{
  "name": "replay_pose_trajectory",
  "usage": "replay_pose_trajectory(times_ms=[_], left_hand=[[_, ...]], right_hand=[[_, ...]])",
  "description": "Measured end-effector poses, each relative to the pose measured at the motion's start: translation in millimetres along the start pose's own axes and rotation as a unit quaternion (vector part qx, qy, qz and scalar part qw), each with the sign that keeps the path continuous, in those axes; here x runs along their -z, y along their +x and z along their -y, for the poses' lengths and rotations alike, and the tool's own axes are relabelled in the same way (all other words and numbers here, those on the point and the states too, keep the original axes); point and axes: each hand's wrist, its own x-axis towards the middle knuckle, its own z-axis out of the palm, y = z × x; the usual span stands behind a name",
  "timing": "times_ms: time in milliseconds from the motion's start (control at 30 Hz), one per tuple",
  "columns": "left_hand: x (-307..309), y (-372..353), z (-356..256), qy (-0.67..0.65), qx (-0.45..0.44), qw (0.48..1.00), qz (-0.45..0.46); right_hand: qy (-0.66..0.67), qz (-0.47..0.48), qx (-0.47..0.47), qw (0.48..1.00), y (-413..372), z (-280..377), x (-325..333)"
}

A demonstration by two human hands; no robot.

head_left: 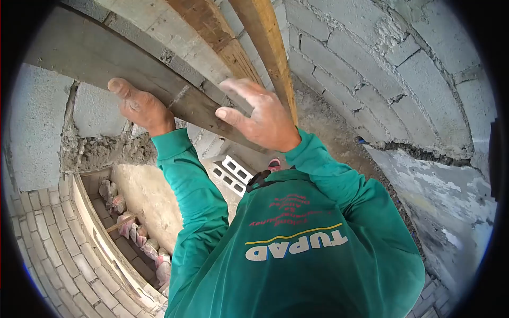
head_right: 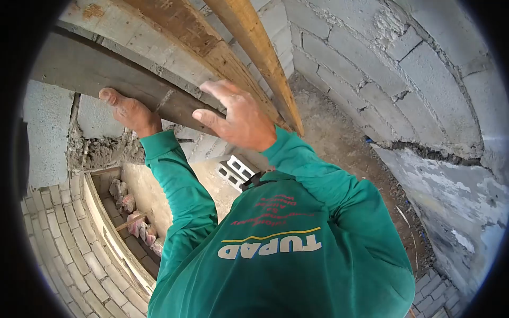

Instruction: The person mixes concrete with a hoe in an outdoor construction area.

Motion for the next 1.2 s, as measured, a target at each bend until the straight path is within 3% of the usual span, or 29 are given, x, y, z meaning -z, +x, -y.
replay_pose_trajectory(times_ms=[100, 167, 233, 267, 367, 433, 467, 533, 567, 633, 733, 767, 867, 1000, 1033, 1067, 1200], left_hand=[[0, 1, 48, 0.1, 0.023, 0.995, 0.01], [1, -4, 82, 0.117, -0.093, 0.989, 0.017], [3, -6, 84, 0.126, -0.037, 0.991, 0.016], [3, -5, 83, 0.127, 0.012, 0.992, 0.013], [12, -10, 68, 0.185, 0.025, 0.98, 0.073], [5, -39, 37, 0.253, -0.116, 0.958, -0.071], [2, -55, 21, 0.251, -0.116, 0.959, -0.066], [-3, -82, -1, 0.128, -0.062, 0.99, 0.001], [-10, -88, -2, 0.128, -0.062, 0.99, -0.002], [-23, -94, 0, 0.143, -0.053, 0.978, 0.139], [-44, -87, 14, 0.256, -0.061, 0.954, 0.145], [-49, -84, 19, 0.271, -0.026, 0.953, 0.133], [-60, -87, 27, 0.254, -0.058, 0.961, 0.095], [-69, -93, 38, 0.253, -0.016, 0.966, 0.045], [-71, -94, 35, 0.25, 0.0, 0.968, 0.03], [-72, -94, 31, 0.309, -0.006, 0.95, 0.043], [-76, -94, 32, 0.412, 0.0, 0.911, 0.035]], right_hand=[[-0.038, -0.141, -0.024, 0.989, 18, -21, 53], [-0.021, -0.177, -0.05, 0.983, 31, -49, 76], [-0.096, -0.22, -0.026, 0.97, 42, -75, 91], [-0.095, -0.219, -0.027, 0.971, 50, -78, 92], [-0.1, -0.195, 0.015, 0.976, 70, -76, 92], [-0.024, -0.078, -0.024, 0.996, 86, -68, 95], [-0.025, -0.083, -0.026, 0.996, 90, -78, 93], [-0.081, -0.051, -0.013, 0.995, 101, -108, 84], [-0.048, -0.081, -0.006, 0.996, 106, -114, 78], [-0.036, -0.107, 0.001, 0.994, 109, -125, 67], [-0.027, -0.147, 0.002, 0.989, 116, -123, 61], [-0.034, -0.162, -0.007, 0.986, 120, -118, 60], [0.004, -0.2, 0.056, 0.978, 137, -106, 57], [-0.075, -0.142, 0.043, 0.986, 175, -76, 62], [0.005, -0.139, 0.067, 0.988, 187, -68, 63], [0.088, -0.137, 0.09, 0.983, 194, -65, 61], [0.049, -0.134, 0.062, 0.988, 175, -108, 57]])
